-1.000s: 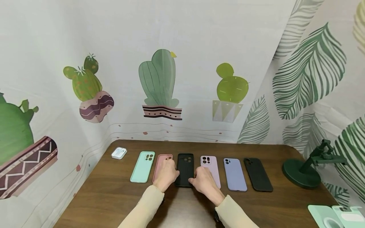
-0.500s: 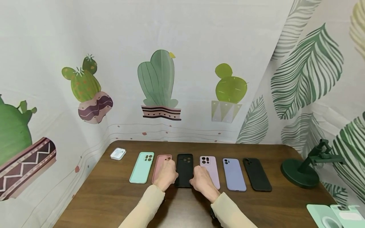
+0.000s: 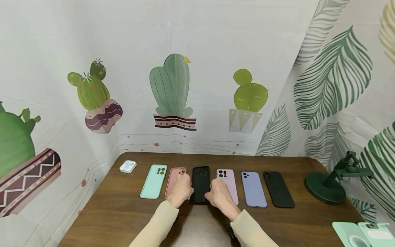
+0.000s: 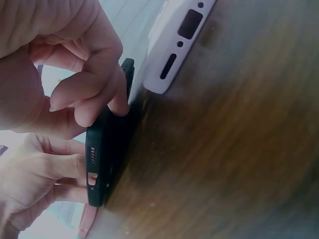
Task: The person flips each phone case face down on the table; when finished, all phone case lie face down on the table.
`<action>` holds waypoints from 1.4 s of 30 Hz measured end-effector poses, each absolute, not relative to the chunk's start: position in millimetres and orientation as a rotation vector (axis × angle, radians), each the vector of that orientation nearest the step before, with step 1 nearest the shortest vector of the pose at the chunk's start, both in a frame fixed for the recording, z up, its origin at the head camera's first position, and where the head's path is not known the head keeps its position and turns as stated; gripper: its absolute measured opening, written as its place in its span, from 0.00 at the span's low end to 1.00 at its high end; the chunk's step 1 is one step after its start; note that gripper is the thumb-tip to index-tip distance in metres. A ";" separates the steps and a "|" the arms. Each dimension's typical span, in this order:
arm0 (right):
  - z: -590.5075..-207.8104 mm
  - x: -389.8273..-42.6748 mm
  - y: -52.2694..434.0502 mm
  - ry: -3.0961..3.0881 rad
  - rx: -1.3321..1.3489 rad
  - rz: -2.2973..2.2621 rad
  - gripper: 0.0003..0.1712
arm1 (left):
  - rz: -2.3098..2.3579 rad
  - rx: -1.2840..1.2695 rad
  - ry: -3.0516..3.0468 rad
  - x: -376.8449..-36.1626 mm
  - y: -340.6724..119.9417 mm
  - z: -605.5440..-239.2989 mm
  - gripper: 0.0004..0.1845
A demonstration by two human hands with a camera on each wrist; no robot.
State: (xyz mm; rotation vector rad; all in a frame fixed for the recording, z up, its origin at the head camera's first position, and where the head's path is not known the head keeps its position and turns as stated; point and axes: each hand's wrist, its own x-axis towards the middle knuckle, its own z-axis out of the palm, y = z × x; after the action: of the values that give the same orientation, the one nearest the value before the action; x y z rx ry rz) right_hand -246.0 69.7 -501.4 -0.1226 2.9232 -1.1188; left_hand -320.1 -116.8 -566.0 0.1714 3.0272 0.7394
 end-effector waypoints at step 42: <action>-456.5 -228.0 78.0 2.993 -0.136 -1.230 0.09 | 1.564 0.071 2.238 -269.5 -90.4 -489.3 0.32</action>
State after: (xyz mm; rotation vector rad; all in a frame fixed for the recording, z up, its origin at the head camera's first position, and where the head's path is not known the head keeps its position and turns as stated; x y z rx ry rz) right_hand -228.0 78.0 -456.5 -0.1364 2.9933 -1.2299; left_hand -269.5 -90.4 -489.3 0.0712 2.2384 1.5640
